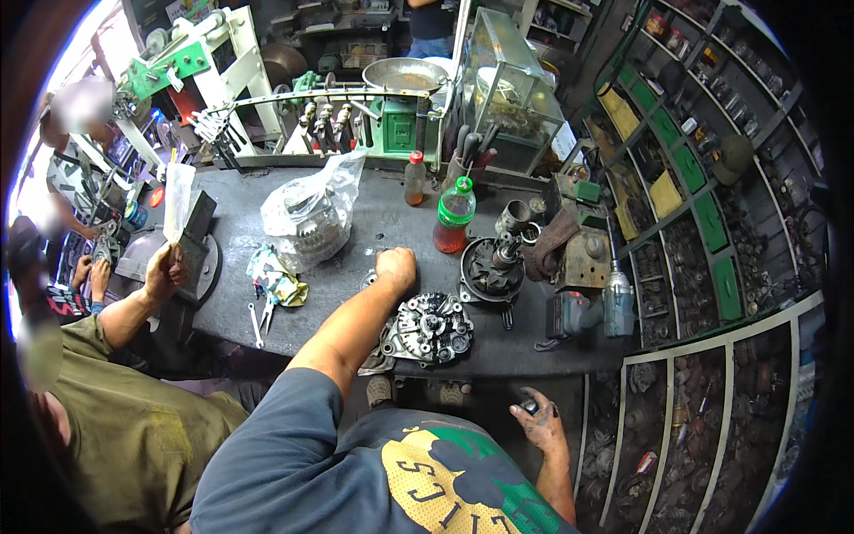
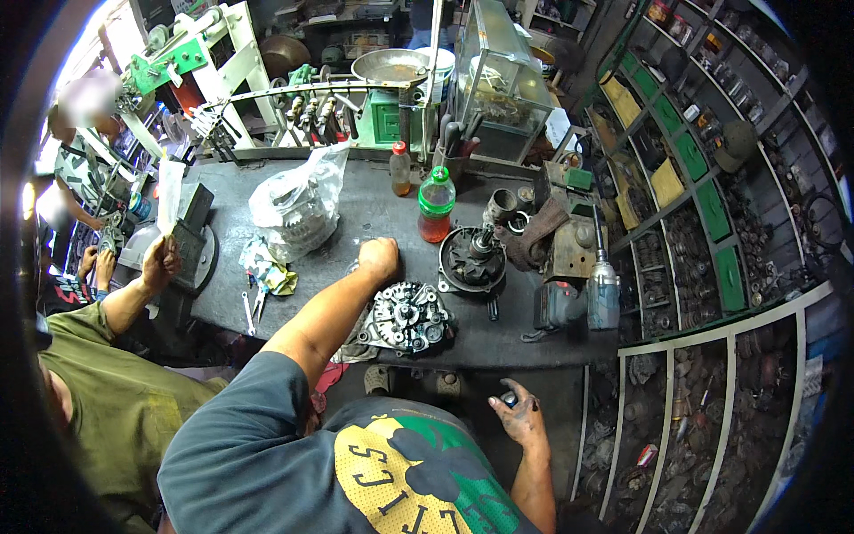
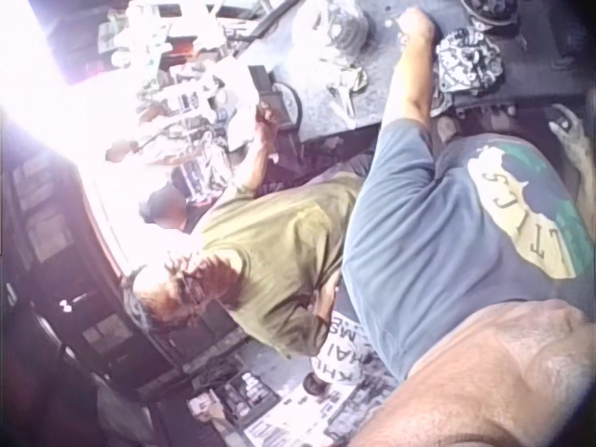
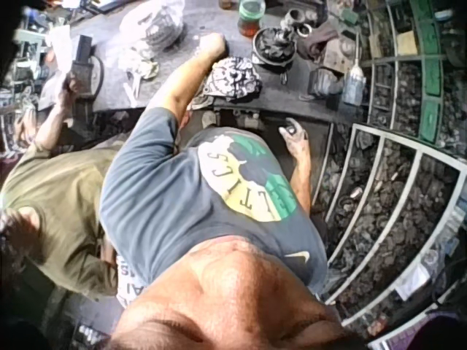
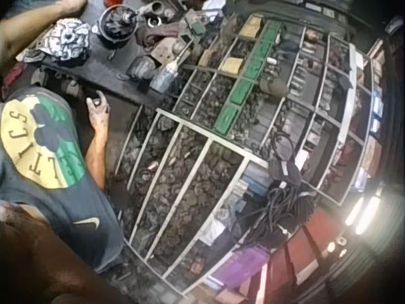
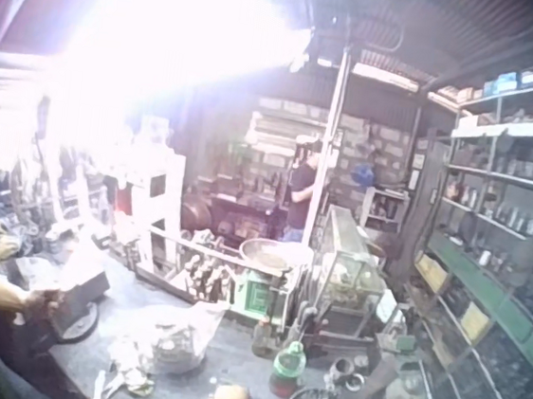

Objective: The person assembles a mechanical component on a workbench, inserting small cylindrical parts into a circular housing and using a marker to apply marks. A second person stands nearby and occasionally hands over parts or points at the assembly.

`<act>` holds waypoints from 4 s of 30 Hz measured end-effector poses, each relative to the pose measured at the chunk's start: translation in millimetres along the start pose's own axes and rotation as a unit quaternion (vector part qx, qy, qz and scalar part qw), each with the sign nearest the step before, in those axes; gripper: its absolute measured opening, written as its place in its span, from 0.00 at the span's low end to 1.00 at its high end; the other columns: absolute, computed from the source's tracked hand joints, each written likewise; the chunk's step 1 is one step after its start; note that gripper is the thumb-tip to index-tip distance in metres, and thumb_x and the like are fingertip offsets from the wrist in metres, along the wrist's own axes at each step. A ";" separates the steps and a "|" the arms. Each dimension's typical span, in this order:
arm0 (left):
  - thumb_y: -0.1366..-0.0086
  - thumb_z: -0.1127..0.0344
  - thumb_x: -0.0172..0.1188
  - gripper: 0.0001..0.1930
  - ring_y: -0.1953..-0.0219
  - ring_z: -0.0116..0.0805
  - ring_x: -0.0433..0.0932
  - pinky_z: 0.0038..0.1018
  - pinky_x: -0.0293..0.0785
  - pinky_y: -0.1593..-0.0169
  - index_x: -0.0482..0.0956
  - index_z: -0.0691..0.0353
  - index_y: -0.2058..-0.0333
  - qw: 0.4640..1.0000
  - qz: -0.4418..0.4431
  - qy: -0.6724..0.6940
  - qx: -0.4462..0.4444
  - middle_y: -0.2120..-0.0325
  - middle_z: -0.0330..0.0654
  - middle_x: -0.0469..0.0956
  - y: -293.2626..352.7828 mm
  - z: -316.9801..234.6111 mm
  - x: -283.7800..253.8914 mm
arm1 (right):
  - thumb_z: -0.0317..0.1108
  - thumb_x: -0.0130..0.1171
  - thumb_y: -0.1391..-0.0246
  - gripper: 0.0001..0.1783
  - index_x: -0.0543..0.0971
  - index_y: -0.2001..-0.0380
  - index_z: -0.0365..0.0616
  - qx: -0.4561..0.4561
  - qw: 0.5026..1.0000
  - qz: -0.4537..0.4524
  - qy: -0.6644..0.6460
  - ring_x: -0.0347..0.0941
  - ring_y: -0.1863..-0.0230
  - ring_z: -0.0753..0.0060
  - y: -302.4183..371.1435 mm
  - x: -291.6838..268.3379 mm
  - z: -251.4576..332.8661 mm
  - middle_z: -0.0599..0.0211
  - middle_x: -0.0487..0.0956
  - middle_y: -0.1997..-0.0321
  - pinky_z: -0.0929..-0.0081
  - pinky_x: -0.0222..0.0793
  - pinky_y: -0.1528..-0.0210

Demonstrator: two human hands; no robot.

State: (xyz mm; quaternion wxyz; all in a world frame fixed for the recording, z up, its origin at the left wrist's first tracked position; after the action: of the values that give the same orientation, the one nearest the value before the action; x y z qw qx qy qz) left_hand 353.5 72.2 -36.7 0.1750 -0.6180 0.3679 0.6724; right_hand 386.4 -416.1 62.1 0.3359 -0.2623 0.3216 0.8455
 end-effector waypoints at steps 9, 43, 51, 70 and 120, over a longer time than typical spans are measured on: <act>0.37 0.67 0.76 0.17 0.52 0.48 0.91 0.41 0.85 0.45 0.87 0.67 0.52 0.851 -0.209 0.480 -0.035 0.57 0.54 0.91 94.5 51.9 -86.9 | 0.41 0.79 0.41 0.33 0.83 0.36 0.38 -0.060 0.998 0.005 -0.003 0.87 0.53 0.52 -37.4 -19.5 32.2 0.47 0.89 0.54 0.57 0.81 0.45; 0.35 0.73 0.76 0.12 0.58 0.47 0.90 0.37 0.85 0.53 0.87 0.64 0.53 0.800 -0.245 0.532 0.127 0.59 0.52 0.89 220.9 52.9 -44.7 | 0.27 0.76 0.45 0.19 0.84 0.50 0.40 -0.432 0.898 -0.009 0.084 0.85 0.61 0.44 -25.0 79.3 194.5 0.53 0.87 0.59 0.57 0.82 0.59; 0.34 0.70 0.74 0.13 0.52 0.56 0.89 0.42 0.85 0.47 0.87 0.63 0.51 0.827 -0.271 0.469 0.152 0.55 0.53 0.89 204.2 57.4 -38.8 | 0.29 0.79 0.44 0.36 0.78 0.33 0.40 -0.349 0.933 -0.024 0.081 0.87 0.55 0.42 -14.6 61.7 203.7 0.47 0.87 0.51 0.57 0.83 0.52; 0.32 0.68 0.72 0.35 0.52 0.57 0.89 0.49 0.86 0.50 0.69 0.54 0.29 0.847 -0.112 0.441 0.275 0.55 0.54 0.89 266.8 -26.9 -114.2 | 0.27 0.75 0.45 0.23 0.86 0.45 0.35 -0.380 0.924 0.003 -0.032 0.88 0.52 0.56 -30.9 -22.4 213.0 0.51 0.89 0.52 0.64 0.82 0.46; 0.45 0.69 0.80 0.15 0.34 0.58 0.77 0.52 0.72 0.30 0.88 0.57 0.59 0.867 -0.339 0.317 0.181 0.38 0.50 0.81 296.8 -20.2 -25.3 | 0.27 0.71 0.47 0.16 0.84 0.54 0.44 -0.543 0.839 0.009 0.031 0.84 0.61 0.41 -120.7 19.8 140.2 0.54 0.83 0.61 0.53 0.82 0.59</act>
State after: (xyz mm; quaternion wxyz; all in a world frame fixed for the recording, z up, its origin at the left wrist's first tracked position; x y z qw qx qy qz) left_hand 167.3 -134.9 70.9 0.3747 -0.8422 0.2864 0.2613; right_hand 430.9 -238.7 96.6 0.1220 -0.4253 -0.1760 0.8794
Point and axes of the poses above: each hand's wrist, its own y-axis away from the middle knuckle, its own x-axis out of the palm, z = x × y, the point moved 2 cm from there along -y, towards the middle knuckle
